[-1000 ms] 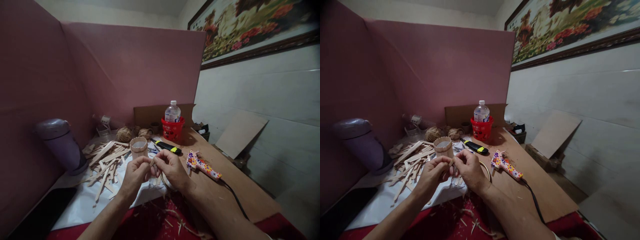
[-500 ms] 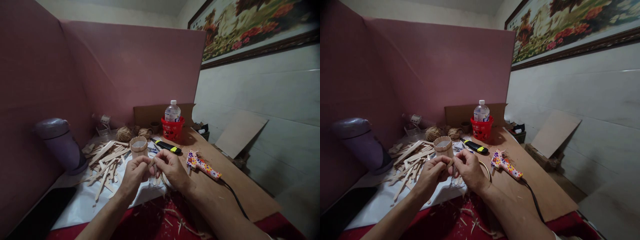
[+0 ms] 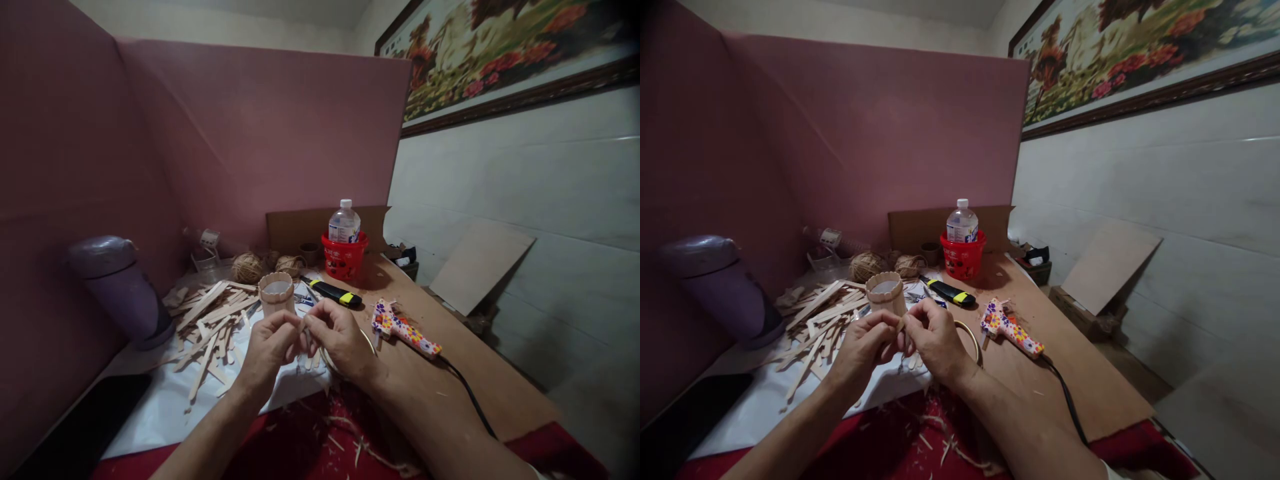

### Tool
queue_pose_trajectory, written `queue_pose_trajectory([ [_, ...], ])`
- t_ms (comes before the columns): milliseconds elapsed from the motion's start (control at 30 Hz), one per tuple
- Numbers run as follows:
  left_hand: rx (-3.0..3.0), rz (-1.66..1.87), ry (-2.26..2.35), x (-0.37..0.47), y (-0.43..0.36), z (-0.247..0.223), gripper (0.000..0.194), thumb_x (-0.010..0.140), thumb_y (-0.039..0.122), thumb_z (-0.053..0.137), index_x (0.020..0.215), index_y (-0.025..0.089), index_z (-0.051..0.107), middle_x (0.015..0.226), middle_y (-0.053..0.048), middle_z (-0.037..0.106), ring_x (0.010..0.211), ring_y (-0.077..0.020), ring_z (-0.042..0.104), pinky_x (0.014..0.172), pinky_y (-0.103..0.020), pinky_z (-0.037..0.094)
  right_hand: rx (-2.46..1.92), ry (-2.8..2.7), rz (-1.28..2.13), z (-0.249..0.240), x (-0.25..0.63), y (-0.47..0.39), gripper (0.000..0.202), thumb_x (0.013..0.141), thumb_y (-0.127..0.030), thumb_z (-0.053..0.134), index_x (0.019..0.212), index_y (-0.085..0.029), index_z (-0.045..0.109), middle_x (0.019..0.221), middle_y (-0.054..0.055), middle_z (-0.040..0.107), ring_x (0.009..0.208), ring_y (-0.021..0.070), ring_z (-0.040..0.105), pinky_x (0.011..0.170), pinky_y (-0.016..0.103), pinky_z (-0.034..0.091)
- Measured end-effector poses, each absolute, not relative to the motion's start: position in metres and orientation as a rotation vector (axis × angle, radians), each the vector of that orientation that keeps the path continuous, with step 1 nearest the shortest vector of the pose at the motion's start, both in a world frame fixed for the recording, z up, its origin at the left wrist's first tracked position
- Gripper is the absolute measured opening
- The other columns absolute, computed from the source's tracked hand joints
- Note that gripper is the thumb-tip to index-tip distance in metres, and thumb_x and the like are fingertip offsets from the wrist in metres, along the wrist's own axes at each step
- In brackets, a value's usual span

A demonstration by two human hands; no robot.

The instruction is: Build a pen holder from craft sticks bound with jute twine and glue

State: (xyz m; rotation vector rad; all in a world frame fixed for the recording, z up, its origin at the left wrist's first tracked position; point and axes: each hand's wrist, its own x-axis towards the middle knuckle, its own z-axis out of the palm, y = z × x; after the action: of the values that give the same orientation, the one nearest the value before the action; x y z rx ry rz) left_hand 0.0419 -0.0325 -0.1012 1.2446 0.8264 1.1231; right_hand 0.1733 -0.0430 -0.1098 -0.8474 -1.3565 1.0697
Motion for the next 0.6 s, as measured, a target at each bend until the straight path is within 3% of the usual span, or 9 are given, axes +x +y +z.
queue_pose_trajectory([
  [133, 1.235, 1.109, 0.816, 0.0397, -0.0318, -0.1036, 0.013, 0.068, 0.014, 0.052, 0.057, 0.013, 0.059, 0.049, -0.001, 0.058, 0.041, -0.0049, 0.034, 0.042, -0.020, 0.020, -0.864, -1.375, 1.043, -0.1080, 0.1735, -0.0441, 0.014, 0.085, -0.028, 0.052, 0.076, -0.019, 0.048, 0.056, -0.003, 0.059, 0.045, 0.0098, 0.053, 0.046, 0.023, 0.042],
  [333, 1.230, 1.102, 0.773, 0.0426, -0.0318, -0.1011, 0.018, 0.072, 0.029, 0.067, 0.064, 0.013, 0.063, 0.048, 0.001, 0.057, 0.042, -0.0041, 0.035, 0.042, -0.019, 0.021, -0.851, -1.328, 1.034, -0.1088, 0.1730, -0.0415, 0.014, 0.082, -0.029, 0.055, 0.074, -0.019, 0.050, 0.053, -0.005, 0.055, 0.046, 0.0106, 0.053, 0.045, 0.023, 0.043],
  [600, 1.196, 1.132, 0.831, 0.0443, -0.0326, -0.0999, 0.011, 0.066, 0.019, 0.061, 0.057, 0.014, 0.059, 0.040, 0.004, 0.050, 0.035, -0.0032, 0.031, 0.038, -0.018, 0.017, -0.903, -1.320, 1.066, -0.1046, 0.1713, -0.0450, 0.017, 0.081, -0.032, 0.055, 0.072, -0.019, 0.047, 0.051, -0.005, 0.055, 0.042, 0.0103, 0.054, 0.042, 0.022, 0.042],
])
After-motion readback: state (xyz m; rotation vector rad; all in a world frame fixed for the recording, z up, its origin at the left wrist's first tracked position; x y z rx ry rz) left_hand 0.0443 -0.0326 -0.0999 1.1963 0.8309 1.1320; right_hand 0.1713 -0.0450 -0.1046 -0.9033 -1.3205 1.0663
